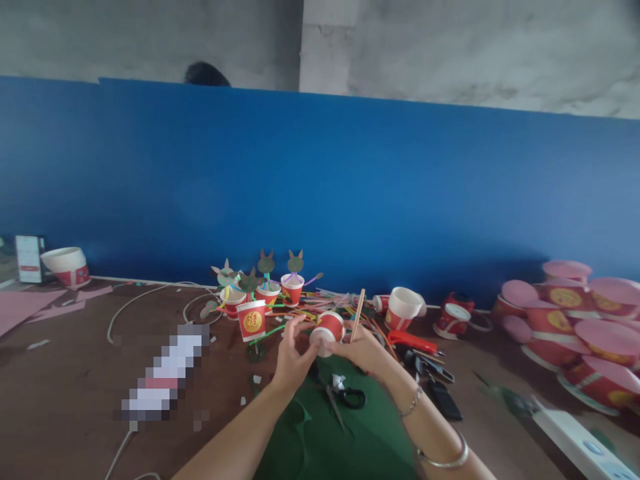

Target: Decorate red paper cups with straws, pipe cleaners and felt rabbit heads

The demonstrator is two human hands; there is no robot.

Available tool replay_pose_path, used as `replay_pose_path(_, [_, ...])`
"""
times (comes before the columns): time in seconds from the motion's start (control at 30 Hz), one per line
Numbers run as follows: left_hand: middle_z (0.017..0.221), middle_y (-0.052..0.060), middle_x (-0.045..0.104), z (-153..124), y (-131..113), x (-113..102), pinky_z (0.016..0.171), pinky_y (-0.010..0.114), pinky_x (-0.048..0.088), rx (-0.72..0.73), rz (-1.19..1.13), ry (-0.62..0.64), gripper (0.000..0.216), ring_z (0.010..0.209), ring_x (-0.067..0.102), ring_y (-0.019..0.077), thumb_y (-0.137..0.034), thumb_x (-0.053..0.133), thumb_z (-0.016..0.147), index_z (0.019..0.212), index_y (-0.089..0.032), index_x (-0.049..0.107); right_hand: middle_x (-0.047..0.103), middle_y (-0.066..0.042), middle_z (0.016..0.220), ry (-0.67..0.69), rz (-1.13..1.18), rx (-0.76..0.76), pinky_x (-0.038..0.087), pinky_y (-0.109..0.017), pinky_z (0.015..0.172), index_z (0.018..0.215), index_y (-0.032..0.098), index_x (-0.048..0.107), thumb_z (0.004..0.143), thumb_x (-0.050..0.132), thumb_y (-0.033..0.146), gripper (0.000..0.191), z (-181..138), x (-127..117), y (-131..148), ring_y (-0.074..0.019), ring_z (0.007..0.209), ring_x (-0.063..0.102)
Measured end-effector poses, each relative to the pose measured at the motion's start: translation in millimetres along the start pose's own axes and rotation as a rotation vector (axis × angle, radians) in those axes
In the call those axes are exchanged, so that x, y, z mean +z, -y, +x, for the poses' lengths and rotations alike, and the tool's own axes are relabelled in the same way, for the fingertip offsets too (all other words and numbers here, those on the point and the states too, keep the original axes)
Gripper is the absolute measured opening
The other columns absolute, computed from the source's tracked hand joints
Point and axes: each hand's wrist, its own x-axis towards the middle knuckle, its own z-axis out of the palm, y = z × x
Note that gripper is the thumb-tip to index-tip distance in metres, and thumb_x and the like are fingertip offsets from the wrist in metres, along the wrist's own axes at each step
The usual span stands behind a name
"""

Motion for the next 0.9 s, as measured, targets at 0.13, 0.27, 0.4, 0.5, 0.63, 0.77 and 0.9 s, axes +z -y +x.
replay_pose_path(0.13, [0.106, 0.012, 0.064, 0.4, -1.2, 0.3, 0.071, 0.031, 0.050, -0.027, -0.055, -0.003, 0.053, 0.082, 0.063, 0.0198, -0.034, 0.069, 0.073, 0.118, -0.018, 0.046, 0.058, 0.003, 0.054, 0.022, 0.025, 0.017, 0.036, -0.023, 0.045, 0.090, 0.018, 0.064, 0.065, 0.071, 0.037, 0.032, 0.1, 0.7, 1.8, -0.0124, 0.048, 0.050])
replay_pose_path(0.27, [0.107, 0.013, 0.063, 1.2, 1.0, -0.5, 0.070, 0.031, 0.050, -0.038, -0.093, 0.019, 0.051, 0.081, 0.063, 0.0192, -0.038, 0.066, 0.076, 0.118, -0.018, 0.045, 0.065, 0.000, 0.066, -0.007, 0.061, 0.012, 0.041, -0.023, 0.050, 0.093, 0.017, 0.063, 0.063, 0.073, 0.038, 0.037, 1.8, 2.0, -1.1, -0.0145, 0.057, 0.057])
replay_pose_path(0.4, [0.118, 0.014, 0.057, 1.5, 7.6, -1.1, 0.079, 0.036, 0.049, -0.013, -0.066, 0.080, 0.052, 0.094, 0.061, 0.0222, -0.037, 0.064, 0.078, 0.121, -0.019, 0.041, 0.069, -0.003, 0.078, -0.014, 0.097, -0.002, 0.046, -0.024, 0.059, 0.099, 0.016, 0.061, 0.062, 0.073, 0.040, 0.046, 3.6, 3.3, -3.5, -0.0176, 0.070, 0.062])
replay_pose_path(0.5, [0.125, 0.014, 0.052, 1.2, 11.1, 0.0, 0.087, 0.039, 0.046, 0.008, -0.068, 0.108, 0.052, 0.107, 0.056, 0.0256, -0.034, 0.064, 0.078, 0.122, -0.020, 0.041, 0.069, -0.003, 0.081, -0.013, 0.106, -0.021, 0.047, -0.024, 0.061, 0.101, 0.015, 0.060, 0.061, 0.074, 0.039, 0.049, 3.3, 4.5, -2.0, -0.0176, 0.072, 0.062])
replay_pose_path(0.63, [0.128, 0.014, 0.048, 0.8, 9.3, 1.8, 0.089, 0.040, 0.045, -0.009, -0.142, 0.141, 0.050, 0.111, 0.053, 0.0268, -0.033, 0.063, 0.079, 0.122, -0.021, 0.041, 0.068, -0.002, 0.077, 0.005, 0.138, -0.030, 0.044, -0.022, 0.055, 0.098, 0.015, 0.061, 0.062, 0.074, 0.034, 0.043, 0.9, 5.0, 3.7, -0.0148, 0.064, 0.059])
replay_pose_path(0.77, [0.129, 0.012, 0.049, 0.3, 6.3, 1.5, 0.087, 0.038, 0.046, -0.049, -0.178, 0.145, 0.051, 0.106, 0.056, 0.0244, -0.034, 0.065, 0.077, 0.123, -0.023, 0.042, 0.065, 0.000, 0.068, 0.027, 0.159, -0.052, 0.040, -0.021, 0.049, 0.092, 0.017, 0.064, 0.063, 0.074, 0.031, 0.034, -1.2, 3.3, 8.6, -0.0124, 0.055, 0.054])
replay_pose_path(0.9, [0.127, 0.010, 0.051, 0.5, 8.1, 0.6, 0.090, 0.037, 0.043, -0.066, -0.203, 0.119, 0.053, 0.111, 0.052, 0.0248, -0.033, 0.067, 0.075, 0.122, -0.023, 0.046, 0.062, 0.001, 0.062, 0.024, 0.168, -0.039, 0.037, -0.021, 0.045, 0.090, 0.018, 0.064, 0.063, 0.074, 0.031, 0.032, -1.5, 2.9, 9.5, -0.0118, 0.051, 0.050])
